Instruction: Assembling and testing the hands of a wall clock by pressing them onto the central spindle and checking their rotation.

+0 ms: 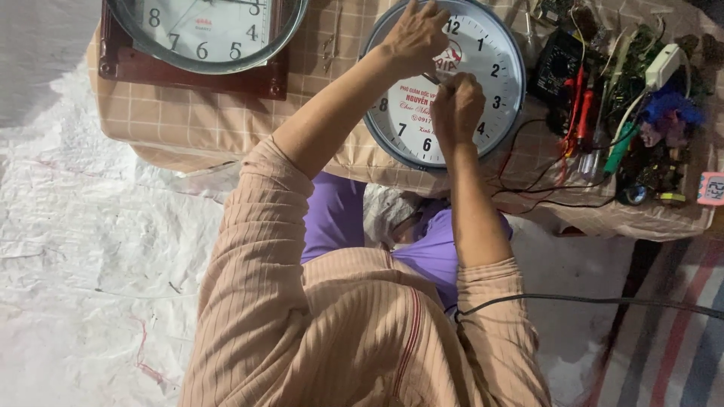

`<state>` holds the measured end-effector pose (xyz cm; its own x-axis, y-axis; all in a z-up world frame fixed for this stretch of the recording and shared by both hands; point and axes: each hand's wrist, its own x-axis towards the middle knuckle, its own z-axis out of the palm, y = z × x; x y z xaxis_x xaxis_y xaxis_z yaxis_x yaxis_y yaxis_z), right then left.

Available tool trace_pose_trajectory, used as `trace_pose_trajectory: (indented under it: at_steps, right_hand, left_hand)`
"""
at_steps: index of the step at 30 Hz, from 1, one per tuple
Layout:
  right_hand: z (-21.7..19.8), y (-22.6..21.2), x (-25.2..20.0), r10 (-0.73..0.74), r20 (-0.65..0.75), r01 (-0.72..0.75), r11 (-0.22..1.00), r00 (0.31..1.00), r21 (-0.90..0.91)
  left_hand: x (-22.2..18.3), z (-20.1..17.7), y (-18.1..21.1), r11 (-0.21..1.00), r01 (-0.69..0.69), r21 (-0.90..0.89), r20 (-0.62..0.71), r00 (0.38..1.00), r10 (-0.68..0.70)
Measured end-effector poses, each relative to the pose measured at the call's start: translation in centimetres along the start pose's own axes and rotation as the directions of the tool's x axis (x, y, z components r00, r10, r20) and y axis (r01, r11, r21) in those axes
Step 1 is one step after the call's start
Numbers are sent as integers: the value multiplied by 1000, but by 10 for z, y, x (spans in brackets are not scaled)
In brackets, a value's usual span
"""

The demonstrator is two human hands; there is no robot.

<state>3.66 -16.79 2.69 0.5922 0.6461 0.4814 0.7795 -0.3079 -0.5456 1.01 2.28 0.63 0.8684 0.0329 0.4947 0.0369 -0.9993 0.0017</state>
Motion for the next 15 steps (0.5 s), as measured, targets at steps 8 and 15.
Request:
trace_pose_trajectory:
  at_steps: [8, 15]
  right_hand:
    - [4, 2, -2, -127, -95, 124, 991, 987, -42]
    - [9, 6, -5, -149, -63, 136, 975, 987, -173]
  left_hand:
    - [9, -8, 3, 1000, -6, 27, 9, 1000, 6]
    - [14, -8, 0, 998, -57, 41, 33, 998, 55]
